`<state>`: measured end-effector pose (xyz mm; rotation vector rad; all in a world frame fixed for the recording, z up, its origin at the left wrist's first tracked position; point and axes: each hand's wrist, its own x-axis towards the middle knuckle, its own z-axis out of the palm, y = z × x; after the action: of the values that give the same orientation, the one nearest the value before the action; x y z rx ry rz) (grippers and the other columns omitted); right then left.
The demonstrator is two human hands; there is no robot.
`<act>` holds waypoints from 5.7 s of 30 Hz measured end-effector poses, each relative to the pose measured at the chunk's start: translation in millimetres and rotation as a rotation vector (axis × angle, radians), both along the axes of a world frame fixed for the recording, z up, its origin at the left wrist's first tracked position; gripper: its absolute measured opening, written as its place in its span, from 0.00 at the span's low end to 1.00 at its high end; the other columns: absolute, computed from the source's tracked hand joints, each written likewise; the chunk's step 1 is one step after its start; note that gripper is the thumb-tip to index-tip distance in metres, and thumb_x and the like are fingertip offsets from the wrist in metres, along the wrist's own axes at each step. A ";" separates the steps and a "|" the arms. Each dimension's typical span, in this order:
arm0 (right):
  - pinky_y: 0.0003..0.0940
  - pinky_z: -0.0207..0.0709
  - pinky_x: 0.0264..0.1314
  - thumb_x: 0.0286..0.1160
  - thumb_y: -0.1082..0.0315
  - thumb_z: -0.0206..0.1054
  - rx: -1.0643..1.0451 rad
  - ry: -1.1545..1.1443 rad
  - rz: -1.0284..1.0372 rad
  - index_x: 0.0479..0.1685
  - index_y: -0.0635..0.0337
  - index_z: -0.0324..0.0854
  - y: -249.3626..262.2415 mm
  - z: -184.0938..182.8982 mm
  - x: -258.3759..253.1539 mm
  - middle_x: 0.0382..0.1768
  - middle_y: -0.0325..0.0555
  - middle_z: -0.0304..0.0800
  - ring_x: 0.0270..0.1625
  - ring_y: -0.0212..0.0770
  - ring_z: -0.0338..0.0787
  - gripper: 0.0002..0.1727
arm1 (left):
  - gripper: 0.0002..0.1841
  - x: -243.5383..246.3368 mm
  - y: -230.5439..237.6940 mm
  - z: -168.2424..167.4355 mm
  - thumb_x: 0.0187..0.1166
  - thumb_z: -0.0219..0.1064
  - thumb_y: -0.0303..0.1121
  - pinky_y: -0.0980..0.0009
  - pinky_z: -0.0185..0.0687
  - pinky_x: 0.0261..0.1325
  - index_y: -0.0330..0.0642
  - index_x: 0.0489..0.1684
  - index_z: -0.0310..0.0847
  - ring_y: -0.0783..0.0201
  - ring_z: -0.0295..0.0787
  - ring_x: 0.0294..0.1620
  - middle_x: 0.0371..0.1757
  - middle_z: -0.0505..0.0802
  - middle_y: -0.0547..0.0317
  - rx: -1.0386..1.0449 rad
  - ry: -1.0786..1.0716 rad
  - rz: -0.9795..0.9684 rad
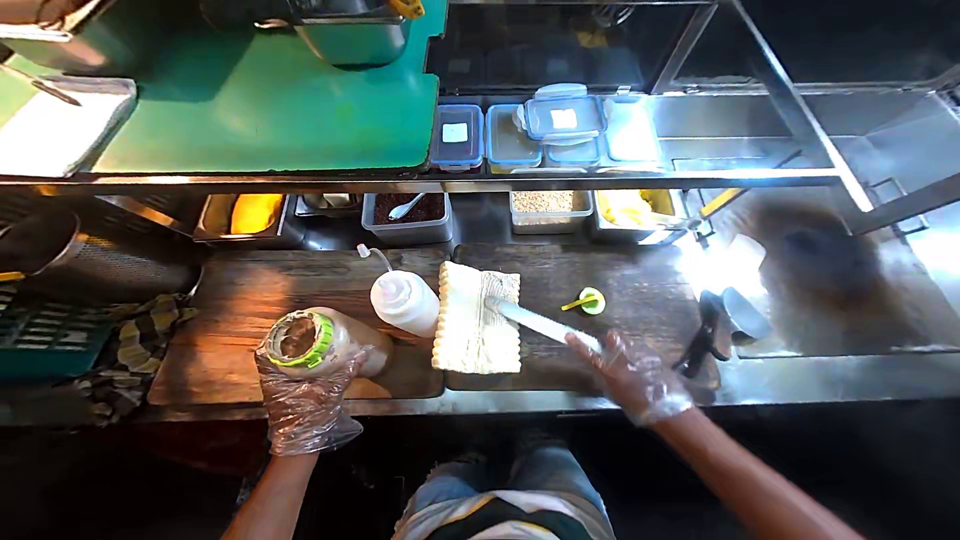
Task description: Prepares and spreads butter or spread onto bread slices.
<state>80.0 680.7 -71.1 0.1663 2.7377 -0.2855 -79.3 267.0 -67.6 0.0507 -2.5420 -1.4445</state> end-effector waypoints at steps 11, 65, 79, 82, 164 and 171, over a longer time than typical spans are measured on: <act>0.63 0.86 0.50 0.87 0.62 0.59 0.022 0.011 0.118 0.91 0.18 0.56 45.3 -39.4 -63.2 0.72 0.66 0.78 0.62 0.66 0.88 0.36 | 0.65 14.6 7.8 -2.7 0.48 0.92 0.38 0.66 0.69 0.84 0.26 0.88 0.46 0.58 0.76 0.80 0.79 0.77 0.35 -0.075 -0.057 0.088; 0.58 0.80 0.45 0.84 0.71 0.59 0.100 -0.328 0.347 0.51 0.69 0.83 -273.5 214.7 -115.6 0.45 0.62 0.87 0.50 0.61 0.89 0.11 | 0.38 38.7 2.6 -14.4 0.67 0.77 0.49 0.55 0.66 0.84 0.36 0.76 0.77 0.53 0.76 0.80 0.76 0.84 0.44 -0.144 0.098 -0.544; 0.26 0.76 0.17 0.78 0.68 0.70 -0.913 -0.232 -0.247 0.51 0.59 0.89 -111.1 148.1 -10.7 0.21 0.42 0.86 0.15 0.31 0.79 0.08 | 0.48 37.4 -31.6 -2.2 0.50 0.89 0.53 0.55 0.76 0.79 0.33 0.73 0.77 0.52 0.84 0.73 0.69 0.88 0.41 -0.146 0.204 -0.623; 0.28 0.81 0.24 0.82 0.70 0.66 -1.042 -0.403 -0.305 0.68 0.54 0.84 -100.5 129.4 14.0 0.30 0.44 0.88 0.20 0.34 0.82 0.17 | 0.46 44.0 -26.4 6.1 0.49 0.89 0.51 0.58 0.78 0.78 0.35 0.70 0.80 0.57 0.85 0.71 0.67 0.90 0.46 -0.100 0.217 -0.660; 0.57 0.82 0.44 0.80 0.69 0.66 -0.034 -0.128 0.629 0.44 0.61 0.89 -171.6 223.6 -13.6 0.40 0.54 0.91 0.47 0.56 0.91 0.08 | 0.38 147.2 68.8 55.1 0.59 0.84 0.50 0.59 0.78 0.76 0.35 0.67 0.82 0.59 0.87 0.67 0.62 0.91 0.49 -0.224 0.056 -0.533; 0.53 0.80 0.38 0.83 0.51 0.66 -0.308 -0.221 0.573 0.29 0.58 0.85 -110.5 204.1 -27.3 0.26 0.45 0.84 0.33 0.46 0.87 0.21 | 0.40 152.0 45.6 41.9 0.54 0.87 0.55 0.54 0.85 0.70 0.36 0.65 0.84 0.53 0.90 0.64 0.59 0.93 0.44 -0.289 0.242 -0.513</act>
<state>52.7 570.2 133.0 -0.6187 2.3576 -0.4793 72.8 312.6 -25.7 -0.8216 -2.6307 -1.1129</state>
